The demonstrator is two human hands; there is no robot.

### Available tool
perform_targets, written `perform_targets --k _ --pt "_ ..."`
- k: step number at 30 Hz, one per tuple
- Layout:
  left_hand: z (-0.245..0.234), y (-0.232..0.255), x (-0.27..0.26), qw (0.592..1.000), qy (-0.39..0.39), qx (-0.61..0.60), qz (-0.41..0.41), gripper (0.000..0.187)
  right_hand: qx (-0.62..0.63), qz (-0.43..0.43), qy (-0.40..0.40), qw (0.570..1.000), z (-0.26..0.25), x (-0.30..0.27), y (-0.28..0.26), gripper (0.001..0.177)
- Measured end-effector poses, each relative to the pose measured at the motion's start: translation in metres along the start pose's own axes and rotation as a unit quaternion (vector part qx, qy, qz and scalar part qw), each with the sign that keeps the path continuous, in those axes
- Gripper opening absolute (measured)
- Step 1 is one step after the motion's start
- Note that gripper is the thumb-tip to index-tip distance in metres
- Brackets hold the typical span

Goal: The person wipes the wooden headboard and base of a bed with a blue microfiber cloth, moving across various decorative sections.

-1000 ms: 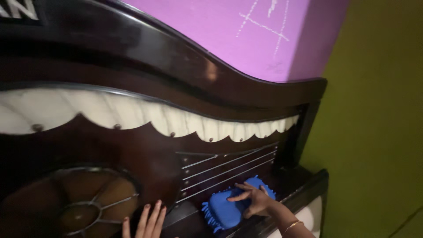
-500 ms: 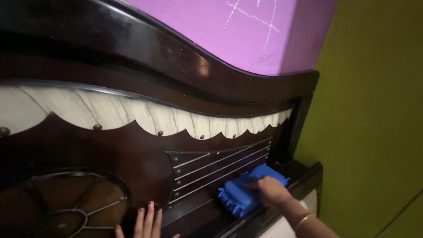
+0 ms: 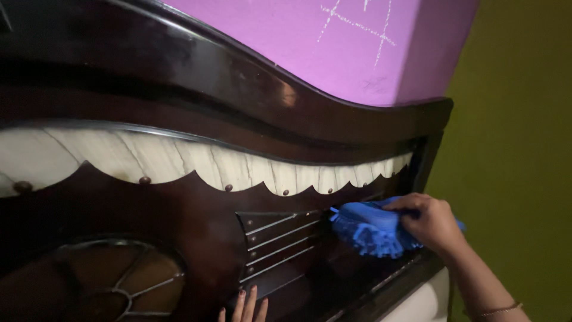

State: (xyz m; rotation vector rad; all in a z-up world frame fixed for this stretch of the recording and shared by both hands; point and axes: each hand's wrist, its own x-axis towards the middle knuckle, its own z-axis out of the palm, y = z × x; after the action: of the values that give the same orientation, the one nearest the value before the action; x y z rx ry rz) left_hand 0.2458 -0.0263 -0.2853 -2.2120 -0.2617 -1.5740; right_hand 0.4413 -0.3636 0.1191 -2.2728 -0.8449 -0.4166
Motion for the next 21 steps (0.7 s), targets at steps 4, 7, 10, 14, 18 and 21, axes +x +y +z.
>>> perform_targets --k 4,7,10,14,18,21 --pt "0.024 -0.005 -0.007 0.997 0.064 0.052 0.007 0.036 -0.11 0.07 -0.149 0.98 0.053 -0.01 0.015 0.041" --pt "0.032 -0.007 -0.004 0.988 0.117 0.083 0.048 0.026 -0.161 -0.11 -0.188 0.963 0.115 -0.034 0.025 0.052" --pt "0.009 -0.002 -0.007 0.997 0.073 0.025 0.002 0.043 -0.304 0.045 -0.326 0.894 0.123 -0.034 0.018 0.081" --pt "-0.018 0.002 -0.002 0.997 -0.069 -0.011 -0.013 0.04 -0.317 0.034 -0.421 0.849 0.097 -0.017 -0.001 0.12" --pt "-0.03 0.007 0.017 0.997 -0.031 0.019 -0.071 0.034 -0.352 -0.027 -0.425 0.833 0.096 -0.015 -0.028 0.122" --pt "-0.043 0.013 0.036 0.988 -0.066 -0.006 -0.136 0.037 -0.314 -0.055 -0.43 0.844 0.105 -0.022 -0.056 0.124"
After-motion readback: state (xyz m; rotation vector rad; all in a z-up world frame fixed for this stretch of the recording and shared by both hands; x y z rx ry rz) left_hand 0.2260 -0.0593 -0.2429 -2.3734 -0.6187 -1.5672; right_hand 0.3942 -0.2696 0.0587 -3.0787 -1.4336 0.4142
